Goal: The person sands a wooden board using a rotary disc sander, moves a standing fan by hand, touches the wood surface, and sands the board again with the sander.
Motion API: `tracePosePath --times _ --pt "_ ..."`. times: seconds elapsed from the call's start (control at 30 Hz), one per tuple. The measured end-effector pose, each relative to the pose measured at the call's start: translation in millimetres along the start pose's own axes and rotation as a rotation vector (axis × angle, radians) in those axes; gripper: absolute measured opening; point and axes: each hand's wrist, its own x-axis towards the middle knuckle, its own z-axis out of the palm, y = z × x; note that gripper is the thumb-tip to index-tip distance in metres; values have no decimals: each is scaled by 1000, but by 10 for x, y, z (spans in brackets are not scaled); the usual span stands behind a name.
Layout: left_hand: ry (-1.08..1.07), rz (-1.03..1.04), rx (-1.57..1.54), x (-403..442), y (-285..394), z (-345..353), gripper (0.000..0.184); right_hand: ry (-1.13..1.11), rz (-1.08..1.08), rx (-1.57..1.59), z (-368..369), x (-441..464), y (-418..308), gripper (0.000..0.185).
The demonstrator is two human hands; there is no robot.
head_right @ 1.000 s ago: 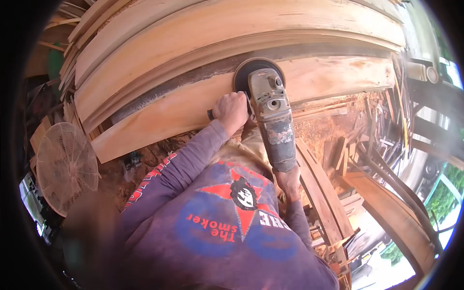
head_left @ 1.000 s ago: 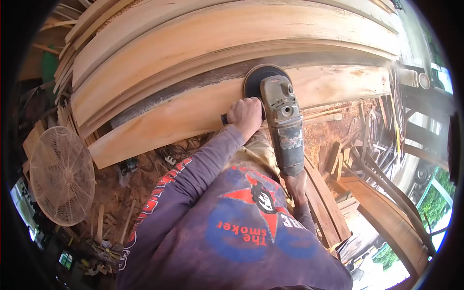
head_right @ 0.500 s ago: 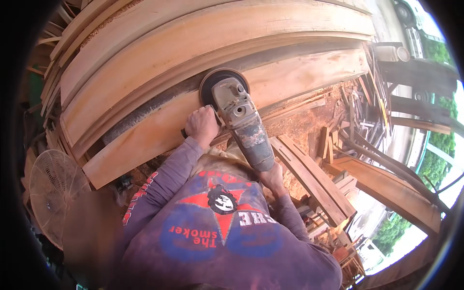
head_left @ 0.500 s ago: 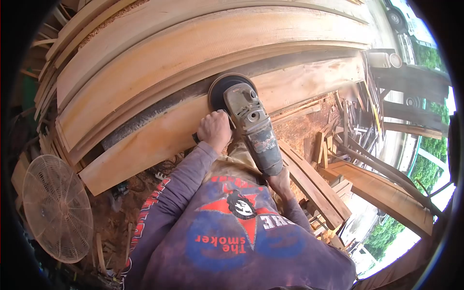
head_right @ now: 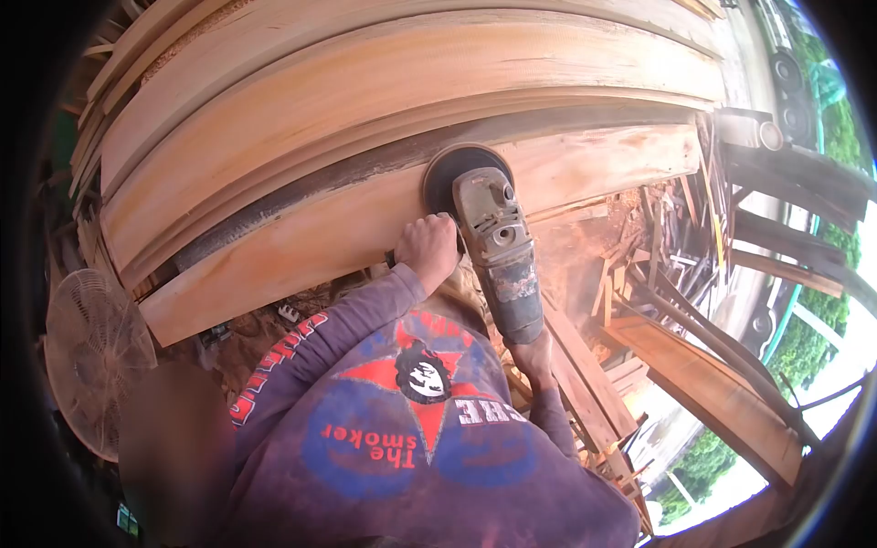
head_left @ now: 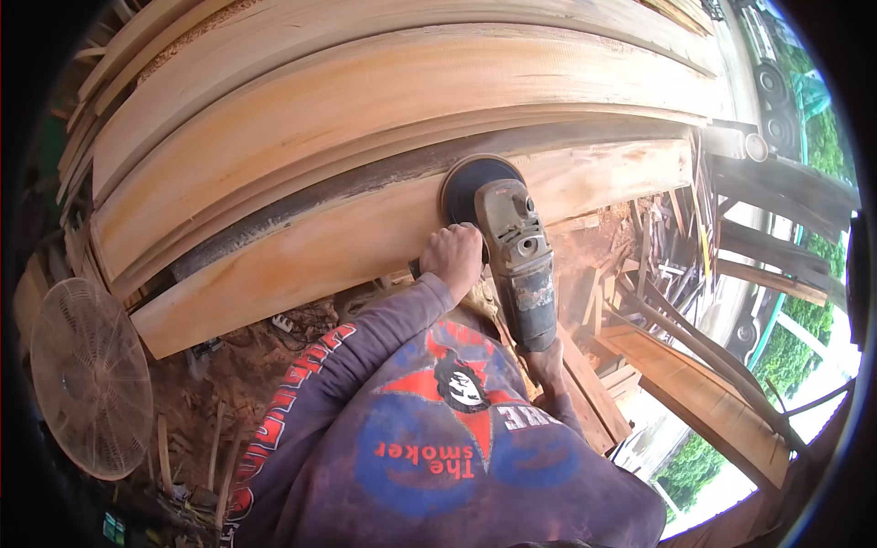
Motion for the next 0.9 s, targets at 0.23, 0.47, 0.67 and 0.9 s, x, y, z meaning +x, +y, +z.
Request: tracePosePath --times 0.23,0.47,0.67,0.9 --pt "-116 9 19 567 771 263 15 65 -70 127 -632 422 440 36" --pt "-164 -11 51 1278 1788 380 26 39 -17 103 -1510 1060 920 35" --pt "-192 -44 21 1848 2512 603 25 63 -2 90 -2212 1586 1216 33" --pt "-204 12 12 2306 3187 835 20 48 39 177 -2813 1914 1430 31"
